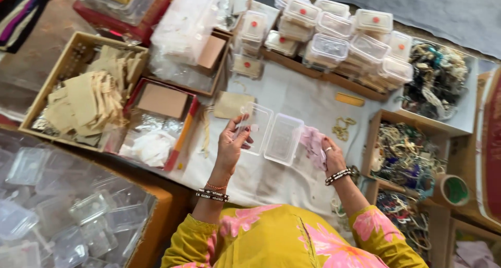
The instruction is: Sorting and packing jewelry items into small plastic bags.
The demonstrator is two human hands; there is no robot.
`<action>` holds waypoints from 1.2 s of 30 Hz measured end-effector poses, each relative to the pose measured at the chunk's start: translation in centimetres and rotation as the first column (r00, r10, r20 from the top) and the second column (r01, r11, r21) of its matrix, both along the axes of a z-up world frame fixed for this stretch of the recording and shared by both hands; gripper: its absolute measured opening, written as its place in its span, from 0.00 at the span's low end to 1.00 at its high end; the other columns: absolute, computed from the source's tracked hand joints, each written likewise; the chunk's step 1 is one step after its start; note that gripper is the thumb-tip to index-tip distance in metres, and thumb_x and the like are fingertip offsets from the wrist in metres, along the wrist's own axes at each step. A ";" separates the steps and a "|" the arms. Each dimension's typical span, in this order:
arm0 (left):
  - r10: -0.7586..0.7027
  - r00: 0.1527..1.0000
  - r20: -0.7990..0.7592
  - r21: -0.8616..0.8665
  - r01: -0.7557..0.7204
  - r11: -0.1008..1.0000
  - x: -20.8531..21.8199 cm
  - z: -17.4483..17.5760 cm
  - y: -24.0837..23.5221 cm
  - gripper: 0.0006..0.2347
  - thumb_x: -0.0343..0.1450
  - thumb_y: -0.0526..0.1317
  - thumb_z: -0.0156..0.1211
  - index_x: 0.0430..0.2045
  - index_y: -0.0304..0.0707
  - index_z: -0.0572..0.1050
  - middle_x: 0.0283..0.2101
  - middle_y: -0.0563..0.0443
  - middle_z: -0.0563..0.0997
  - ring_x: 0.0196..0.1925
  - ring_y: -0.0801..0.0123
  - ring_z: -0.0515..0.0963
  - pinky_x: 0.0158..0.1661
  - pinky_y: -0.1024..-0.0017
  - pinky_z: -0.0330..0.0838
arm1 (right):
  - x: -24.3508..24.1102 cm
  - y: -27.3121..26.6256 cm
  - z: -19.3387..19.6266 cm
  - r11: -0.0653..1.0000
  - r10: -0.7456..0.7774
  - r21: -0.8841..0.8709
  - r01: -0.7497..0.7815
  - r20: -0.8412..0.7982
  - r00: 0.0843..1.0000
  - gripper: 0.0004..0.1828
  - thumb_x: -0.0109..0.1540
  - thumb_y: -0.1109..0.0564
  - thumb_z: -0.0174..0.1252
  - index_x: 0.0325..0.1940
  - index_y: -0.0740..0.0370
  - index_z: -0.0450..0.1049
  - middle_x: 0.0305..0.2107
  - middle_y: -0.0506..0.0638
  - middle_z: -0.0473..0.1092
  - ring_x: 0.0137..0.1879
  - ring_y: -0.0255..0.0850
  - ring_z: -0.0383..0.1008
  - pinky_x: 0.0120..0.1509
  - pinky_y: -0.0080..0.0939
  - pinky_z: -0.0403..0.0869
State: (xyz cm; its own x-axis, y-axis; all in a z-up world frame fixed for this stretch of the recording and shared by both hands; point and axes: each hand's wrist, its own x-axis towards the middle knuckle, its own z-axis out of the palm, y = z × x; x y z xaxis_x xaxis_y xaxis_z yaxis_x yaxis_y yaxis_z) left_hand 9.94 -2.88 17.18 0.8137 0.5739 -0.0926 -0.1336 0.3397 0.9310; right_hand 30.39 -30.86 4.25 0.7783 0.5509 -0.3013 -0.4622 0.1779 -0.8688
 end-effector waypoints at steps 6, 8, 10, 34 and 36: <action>-0.167 0.967 -0.190 0.024 0.174 0.984 1.5 -3.2 -4.7 0.19 0.73 0.35 0.56 0.62 0.39 0.72 0.42 0.53 0.83 0.33 0.79 0.76 0.32 0.79 0.72 | -2.8 0.4 0.0 0.986 0.158 0.058 -0.153 -0.085 0.984 0.26 0.67 0.55 0.58 0.69 0.64 0.68 0.51 0.50 0.74 0.52 0.40 0.76 0.56 0.44 0.78; -0.160 0.984 -0.079 -0.045 0.156 0.987 1.3 -3.7 -5.3 0.22 0.71 0.32 0.57 0.63 0.39 0.68 0.46 0.53 0.81 0.38 0.79 0.78 0.36 0.78 0.74 | -4.3 1.0 2.1 0.989 0.118 0.115 -0.098 -0.180 0.976 0.26 0.65 0.55 0.58 0.68 0.62 0.67 0.51 0.51 0.75 0.52 0.41 0.78 0.56 0.43 0.79; -0.145 0.989 0.037 -0.115 0.149 0.982 1.3 -4.3 -6.4 0.26 0.69 0.30 0.58 0.65 0.40 0.64 0.49 0.52 0.80 0.43 0.78 0.79 0.40 0.78 0.75 | -5.0 1.2 2.3 0.985 0.080 0.167 -0.035 -0.271 0.959 0.27 0.63 0.54 0.57 0.66 0.60 0.67 0.50 0.52 0.77 0.52 0.42 0.80 0.56 0.43 0.81; -0.262 0.963 -0.064 -0.718 0.138 0.683 3.3 -13.0 -11.2 0.14 0.78 0.37 0.45 0.58 0.40 0.69 0.51 0.43 0.81 0.48 0.59 0.84 0.45 0.63 0.84 | -10.3 2.4 12.2 0.933 0.129 -0.068 0.354 0.980 -0.152 0.12 0.67 0.51 0.60 0.51 0.56 0.77 0.50 0.53 0.77 0.58 0.47 0.76 0.67 0.53 0.69; -0.363 0.930 -0.061 -0.702 0.219 0.677 2.8 -12.2 -12.0 0.15 0.78 0.36 0.44 0.58 0.31 0.70 0.49 0.43 0.82 0.47 0.60 0.85 0.43 0.67 0.85 | -10.5 3.0 14.0 0.940 0.151 -0.075 0.334 0.966 -0.210 0.16 0.62 0.46 0.59 0.47 0.57 0.75 0.46 0.52 0.75 0.56 0.49 0.75 0.70 0.63 0.61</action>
